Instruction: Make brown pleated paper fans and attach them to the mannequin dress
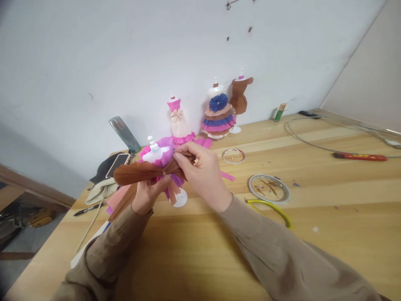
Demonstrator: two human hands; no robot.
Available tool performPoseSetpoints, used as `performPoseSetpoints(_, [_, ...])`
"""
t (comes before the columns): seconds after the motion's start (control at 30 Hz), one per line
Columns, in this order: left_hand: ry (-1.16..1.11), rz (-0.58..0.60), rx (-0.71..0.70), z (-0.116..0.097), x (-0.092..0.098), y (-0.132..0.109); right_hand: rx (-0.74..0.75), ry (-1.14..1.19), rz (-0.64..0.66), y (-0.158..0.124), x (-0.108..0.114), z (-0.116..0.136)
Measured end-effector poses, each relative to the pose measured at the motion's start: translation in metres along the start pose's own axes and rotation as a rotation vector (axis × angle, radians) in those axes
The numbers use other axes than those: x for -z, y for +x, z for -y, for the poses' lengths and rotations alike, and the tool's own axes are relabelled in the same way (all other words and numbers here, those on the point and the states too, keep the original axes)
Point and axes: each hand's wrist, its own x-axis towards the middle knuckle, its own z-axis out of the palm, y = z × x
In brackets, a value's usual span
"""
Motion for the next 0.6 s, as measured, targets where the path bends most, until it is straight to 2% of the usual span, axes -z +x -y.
performPoseSetpoints(0.3, [-0.022,-0.017,-0.035,0.0001,0.0029,-0.0024,0.125,-0.143,-0.008,-0.0008,0.0019,0.0028])
performPoseSetpoints(0.43, [0.037,-0.085,-0.048,-0.0022,0.0029,-0.0018,0.201,-0.194,0.001,-0.0025,0.0001,0.0028])
performPoseSetpoints(0.6, [0.076,-0.127,-0.059,-0.0073,-0.0004,0.0019,0.154,-0.136,0.035,-0.0042,-0.0009,0.0008])
